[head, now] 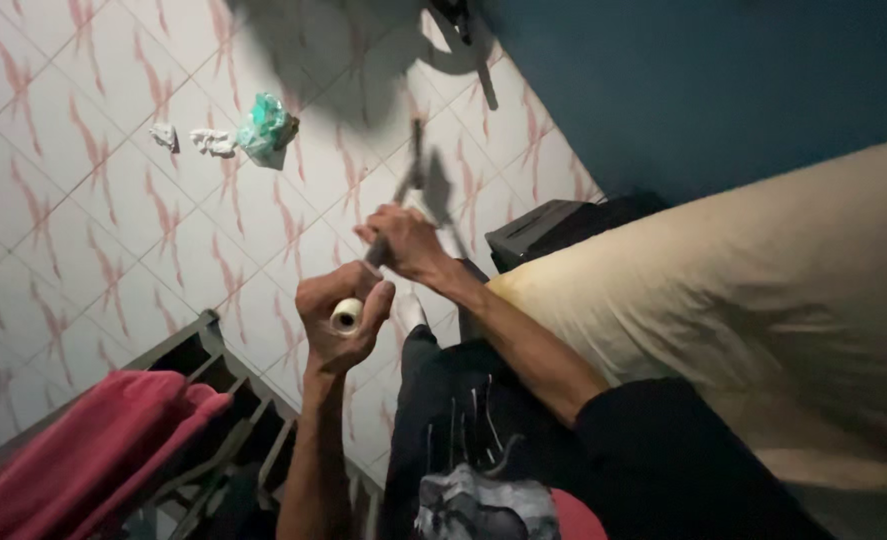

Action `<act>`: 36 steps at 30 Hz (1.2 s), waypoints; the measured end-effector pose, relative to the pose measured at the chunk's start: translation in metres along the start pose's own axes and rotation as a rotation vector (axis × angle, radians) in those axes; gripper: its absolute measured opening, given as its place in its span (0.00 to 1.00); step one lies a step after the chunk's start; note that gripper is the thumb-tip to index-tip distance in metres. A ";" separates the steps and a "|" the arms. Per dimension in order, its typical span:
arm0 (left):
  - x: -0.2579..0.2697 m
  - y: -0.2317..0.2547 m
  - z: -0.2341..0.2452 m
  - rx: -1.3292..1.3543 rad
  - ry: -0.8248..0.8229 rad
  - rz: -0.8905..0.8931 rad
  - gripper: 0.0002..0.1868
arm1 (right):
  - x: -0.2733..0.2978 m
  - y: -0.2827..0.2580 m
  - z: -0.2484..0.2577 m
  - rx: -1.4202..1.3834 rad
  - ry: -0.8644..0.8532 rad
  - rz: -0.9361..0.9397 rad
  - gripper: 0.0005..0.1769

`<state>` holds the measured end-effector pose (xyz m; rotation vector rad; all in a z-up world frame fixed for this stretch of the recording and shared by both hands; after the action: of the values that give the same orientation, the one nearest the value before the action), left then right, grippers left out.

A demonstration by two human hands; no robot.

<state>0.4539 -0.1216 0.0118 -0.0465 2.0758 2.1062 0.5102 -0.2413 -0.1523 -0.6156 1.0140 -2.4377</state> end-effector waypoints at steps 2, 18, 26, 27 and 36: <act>-0.008 -0.014 -0.013 0.048 0.014 0.071 0.16 | 0.011 0.023 0.016 -0.028 0.024 -0.046 0.17; -0.015 -0.092 -0.075 -0.092 0.249 0.314 0.16 | -0.006 0.138 -0.036 -0.275 0.028 -0.047 0.18; -0.028 -0.025 -0.046 0.026 0.386 0.079 0.17 | -0.033 0.062 0.031 -0.119 -0.170 0.258 0.18; -0.029 -0.030 -0.047 0.031 0.386 0.196 0.12 | -0.033 0.073 0.034 -0.093 -0.176 0.153 0.18; -0.066 -0.153 -0.134 0.178 0.449 0.438 0.12 | -0.057 0.258 0.041 0.101 0.024 0.144 0.12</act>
<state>0.5280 -0.2607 -0.1329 -0.0474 2.7434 2.3016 0.6340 -0.3983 -0.3299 -0.4641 0.9049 -2.3582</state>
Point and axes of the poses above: each hand's wrist, its own x-axis away from the middle knuckle, its own z-axis out of the back of the hand, y = z × x, the point moved 2 cm from there along -x, towards the middle knuckle, and after that the axes turned 4 degrees about -y, right-handed, at the moved point
